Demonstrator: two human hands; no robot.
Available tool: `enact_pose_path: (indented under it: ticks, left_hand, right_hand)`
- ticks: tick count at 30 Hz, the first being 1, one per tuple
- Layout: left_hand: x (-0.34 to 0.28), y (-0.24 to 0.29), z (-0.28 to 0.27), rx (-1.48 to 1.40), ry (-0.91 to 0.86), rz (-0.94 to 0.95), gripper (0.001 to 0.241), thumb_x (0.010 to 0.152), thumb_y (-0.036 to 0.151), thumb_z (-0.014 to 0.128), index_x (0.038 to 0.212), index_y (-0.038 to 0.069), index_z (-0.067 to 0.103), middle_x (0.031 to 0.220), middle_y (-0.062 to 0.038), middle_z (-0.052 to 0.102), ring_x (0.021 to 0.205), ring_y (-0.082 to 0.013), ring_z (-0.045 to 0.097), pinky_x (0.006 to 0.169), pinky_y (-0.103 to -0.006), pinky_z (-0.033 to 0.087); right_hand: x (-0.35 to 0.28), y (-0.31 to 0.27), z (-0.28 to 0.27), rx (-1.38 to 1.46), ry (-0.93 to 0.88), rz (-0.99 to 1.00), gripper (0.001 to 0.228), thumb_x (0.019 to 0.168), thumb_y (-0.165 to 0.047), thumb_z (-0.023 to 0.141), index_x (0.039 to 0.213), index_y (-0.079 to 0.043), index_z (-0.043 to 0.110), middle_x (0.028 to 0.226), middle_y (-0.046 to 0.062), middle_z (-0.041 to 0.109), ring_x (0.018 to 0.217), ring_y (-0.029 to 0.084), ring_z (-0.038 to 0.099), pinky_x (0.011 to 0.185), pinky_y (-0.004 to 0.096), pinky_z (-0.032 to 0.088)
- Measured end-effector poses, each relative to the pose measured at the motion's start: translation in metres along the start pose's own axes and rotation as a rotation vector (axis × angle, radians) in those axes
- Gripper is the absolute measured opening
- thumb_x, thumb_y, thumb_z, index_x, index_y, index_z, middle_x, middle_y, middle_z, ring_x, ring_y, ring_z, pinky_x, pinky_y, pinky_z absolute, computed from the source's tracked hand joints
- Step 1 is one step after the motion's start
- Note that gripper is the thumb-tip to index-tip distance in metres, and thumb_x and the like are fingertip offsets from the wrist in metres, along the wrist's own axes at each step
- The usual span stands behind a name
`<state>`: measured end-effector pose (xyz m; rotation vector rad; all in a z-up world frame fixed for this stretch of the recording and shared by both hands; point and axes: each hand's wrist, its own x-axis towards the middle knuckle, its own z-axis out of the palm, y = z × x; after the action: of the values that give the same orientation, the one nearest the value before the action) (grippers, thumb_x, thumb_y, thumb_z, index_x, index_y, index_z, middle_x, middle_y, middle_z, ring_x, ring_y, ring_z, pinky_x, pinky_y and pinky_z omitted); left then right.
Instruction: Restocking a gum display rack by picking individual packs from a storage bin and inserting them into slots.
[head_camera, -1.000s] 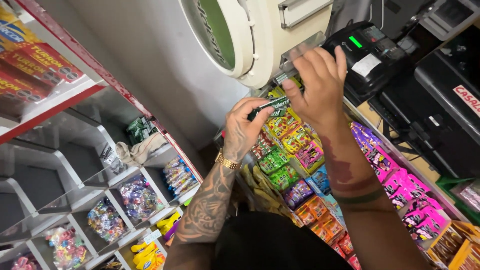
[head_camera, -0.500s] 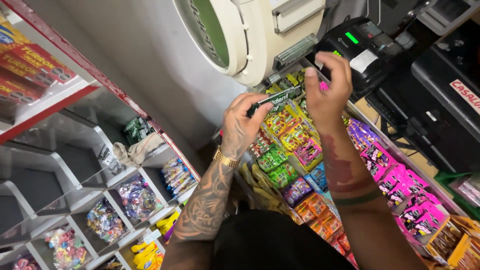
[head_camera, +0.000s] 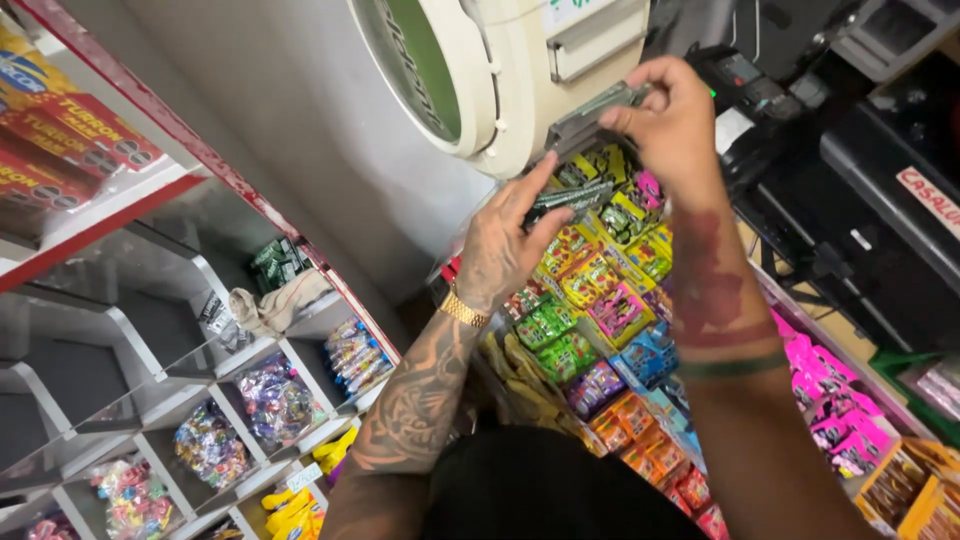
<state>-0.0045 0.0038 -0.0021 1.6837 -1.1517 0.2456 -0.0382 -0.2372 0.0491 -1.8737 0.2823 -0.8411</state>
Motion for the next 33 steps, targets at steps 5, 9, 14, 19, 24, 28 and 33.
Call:
enact_pose_path:
  ticks: [5, 9, 14, 19, 24, 28, 33]
  left_hand:
    - [-0.001, 0.001, -0.007, -0.018, 0.049, 0.075, 0.050, 0.107, 0.042, 0.056, 0.147, 0.012, 0.050, 0.112, -0.013, 0.070, 0.081, -0.0189, 0.067, 0.085, -0.0409, 0.067]
    - [-0.002, 0.004, -0.012, -0.091, 0.045, 0.007, 0.049, 0.105, 0.041, 0.058, 0.143, 0.011, 0.054, 0.126, -0.018, 0.070, 0.112, -0.0283, 0.071, 0.103, -0.0425, 0.062]
    - [-0.002, 0.007, -0.006, -0.281, 0.000, -0.050, 0.043, 0.095, 0.023, 0.078, 0.135, 0.016, 0.066, 0.108, -0.014, 0.073, 0.103, -0.0346, 0.073, 0.092, -0.0466, 0.059]
    - [-0.012, 0.004, -0.007, -0.303, 0.066, -0.127, 0.021, 0.095, 0.022, 0.076, 0.116, 0.019, 0.074, 0.100, -0.007, 0.074, 0.098, -0.0302, 0.074, 0.087, -0.0408, 0.059]
    - [-0.019, 0.001, -0.017, -0.261, 0.091, -0.168, 0.015, 0.094, 0.021, 0.076, 0.109, 0.020, 0.076, 0.095, -0.007, 0.074, 0.095, -0.0306, 0.075, 0.085, -0.0408, 0.058]
    - [-0.016, 0.009, -0.026, -0.253, 0.129, -0.149, 0.014, 0.094, 0.017, 0.076, 0.108, 0.015, 0.076, 0.095, -0.012, 0.074, 0.095, -0.0353, 0.074, 0.085, -0.0433, 0.058]
    - [-0.019, 0.010, -0.032, -0.236, 0.145, -0.186, 0.015, 0.094, 0.018, 0.077, 0.109, 0.014, 0.075, 0.095, -0.012, 0.074, 0.095, -0.0350, 0.074, 0.085, -0.0430, 0.058]
  right_hand:
    - [0.038, 0.043, -0.047, 0.005, -0.080, 0.125, 0.026, 0.095, 0.006, 0.075, 0.104, -0.015, 0.062, 0.084, 0.004, 0.072, 0.080, 0.013, 0.077, 0.071, 0.022, 0.060]
    - [0.000, 0.022, -0.067, 0.173, 0.092, 0.111, 0.018, 0.105, 0.009, 0.061, 0.113, -0.007, 0.057, 0.096, 0.009, 0.063, 0.074, 0.014, 0.070, 0.073, 0.022, 0.067]
    - [-0.082, 0.010, -0.024, -0.232, -0.373, -0.252, 0.028, 0.098, -0.025, 0.073, 0.118, -0.006, 0.068, 0.108, 0.012, 0.066, 0.108, 0.030, 0.067, 0.100, 0.041, 0.049]
    - [-0.090, -0.010, 0.004, -0.177, -0.249, -0.355, 0.035, 0.091, -0.020, 0.082, 0.117, -0.002, 0.066, 0.111, 0.014, 0.063, 0.104, 0.033, 0.066, 0.085, 0.041, 0.056]
    - [-0.074, -0.002, 0.012, -0.146, 0.093, -0.433, 0.049, 0.107, -0.038, 0.067, 0.137, -0.001, 0.056, 0.130, 0.016, 0.052, 0.120, 0.032, 0.057, 0.092, 0.044, 0.054]
    - [-0.070, -0.008, 0.031, -0.455, 0.158, -0.658, 0.041, 0.109, -0.036, 0.060, 0.131, -0.002, 0.067, 0.130, 0.017, 0.061, 0.126, 0.038, 0.054, 0.106, 0.053, 0.042]
    - [-0.069, -0.019, 0.042, -0.601, 0.128, -0.745, 0.054, 0.109, -0.045, 0.055, 0.141, -0.002, 0.063, 0.141, 0.018, 0.059, 0.133, 0.041, 0.052, 0.111, 0.052, 0.039]
